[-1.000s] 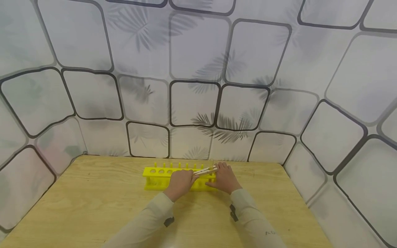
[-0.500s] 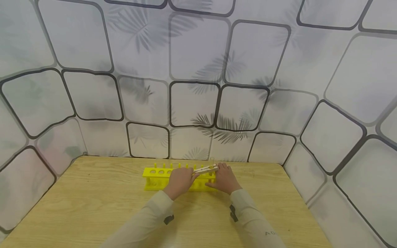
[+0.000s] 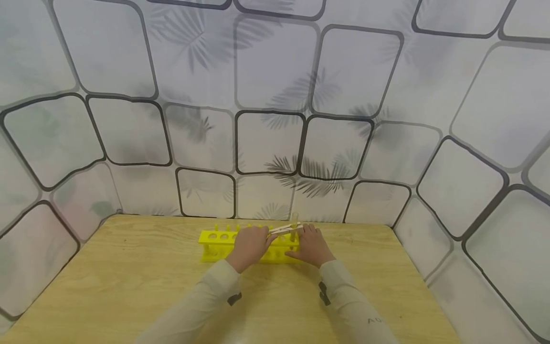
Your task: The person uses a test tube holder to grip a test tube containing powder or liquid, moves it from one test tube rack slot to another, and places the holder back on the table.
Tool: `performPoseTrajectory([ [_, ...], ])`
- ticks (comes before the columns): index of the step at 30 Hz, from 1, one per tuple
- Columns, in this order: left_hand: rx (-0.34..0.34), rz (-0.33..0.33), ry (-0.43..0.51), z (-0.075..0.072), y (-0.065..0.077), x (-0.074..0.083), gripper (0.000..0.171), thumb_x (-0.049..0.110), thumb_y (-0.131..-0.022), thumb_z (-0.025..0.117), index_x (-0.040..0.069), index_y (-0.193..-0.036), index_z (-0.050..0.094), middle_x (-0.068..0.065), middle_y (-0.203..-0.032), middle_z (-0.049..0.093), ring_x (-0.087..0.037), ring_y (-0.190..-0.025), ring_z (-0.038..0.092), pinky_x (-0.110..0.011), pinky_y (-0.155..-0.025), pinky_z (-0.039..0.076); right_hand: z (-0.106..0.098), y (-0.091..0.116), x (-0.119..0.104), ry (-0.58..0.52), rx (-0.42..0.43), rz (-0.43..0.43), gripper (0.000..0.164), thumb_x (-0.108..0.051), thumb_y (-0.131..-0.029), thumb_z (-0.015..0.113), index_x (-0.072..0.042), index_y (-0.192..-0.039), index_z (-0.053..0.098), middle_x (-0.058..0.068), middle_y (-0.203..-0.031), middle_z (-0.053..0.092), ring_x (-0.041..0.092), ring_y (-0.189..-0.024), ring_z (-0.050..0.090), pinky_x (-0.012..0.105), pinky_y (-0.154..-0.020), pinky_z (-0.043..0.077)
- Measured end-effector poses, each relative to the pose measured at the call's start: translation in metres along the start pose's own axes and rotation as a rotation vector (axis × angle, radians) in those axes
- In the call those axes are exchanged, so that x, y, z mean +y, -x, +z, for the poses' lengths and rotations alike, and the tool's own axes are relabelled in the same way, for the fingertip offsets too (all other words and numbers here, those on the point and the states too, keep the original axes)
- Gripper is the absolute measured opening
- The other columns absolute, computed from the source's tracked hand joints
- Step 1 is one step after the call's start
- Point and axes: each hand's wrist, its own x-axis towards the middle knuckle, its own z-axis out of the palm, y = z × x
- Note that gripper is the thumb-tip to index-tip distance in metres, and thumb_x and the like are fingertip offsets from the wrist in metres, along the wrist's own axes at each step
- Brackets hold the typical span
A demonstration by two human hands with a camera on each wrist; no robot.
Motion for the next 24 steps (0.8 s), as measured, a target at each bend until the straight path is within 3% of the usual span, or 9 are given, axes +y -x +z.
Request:
performPoseTrajectory([
  [8,0.01,-0.019,-0.003,-0.005,-0.003,-0.001,0.045,0.048,-0.092,0.053,0.014,-0.063,0.053,0.004,-0.047,0.035,-0.009,-0.039,0.03,-0.024,-0.036,0.024,0.0,-0.001,0.0,-0.003,0.01,-0.005,0.056,-0.059,-0.07,0.072,-0.011,-0.094,0.058,0.007,-0.091,0.055,0.027,-0.089,0.05,0.042,-0.072,0.044],
  [15,0.02,-0.006,-0.044,-0.01,-0.005,-0.003,0.046,0.049,-0.093,0.051,0.015,-0.062,0.052,0.005,-0.047,0.031,-0.008,-0.038,0.026,-0.022,-0.035,0.019,0.001,-0.001,0.0,0.0,0.016,-0.012,0.056,-0.059,-0.07,0.072,-0.012,-0.093,0.053,0.008,-0.096,0.054,0.027,-0.091,0.051,0.042,-0.071,0.044],
  [24,0.02,0.003,-0.044,-0.021,-0.008,-0.004,0.046,0.048,-0.092,0.053,0.015,-0.06,0.052,0.005,-0.046,0.031,-0.008,-0.039,0.027,-0.023,-0.035,0.021,-0.003,-0.001,-0.002,0.01,0.022,-0.018,0.057,-0.058,-0.069,0.074,-0.011,-0.09,0.051,0.009,-0.091,0.052,0.029,-0.089,0.052,0.044,-0.071,0.045],
])
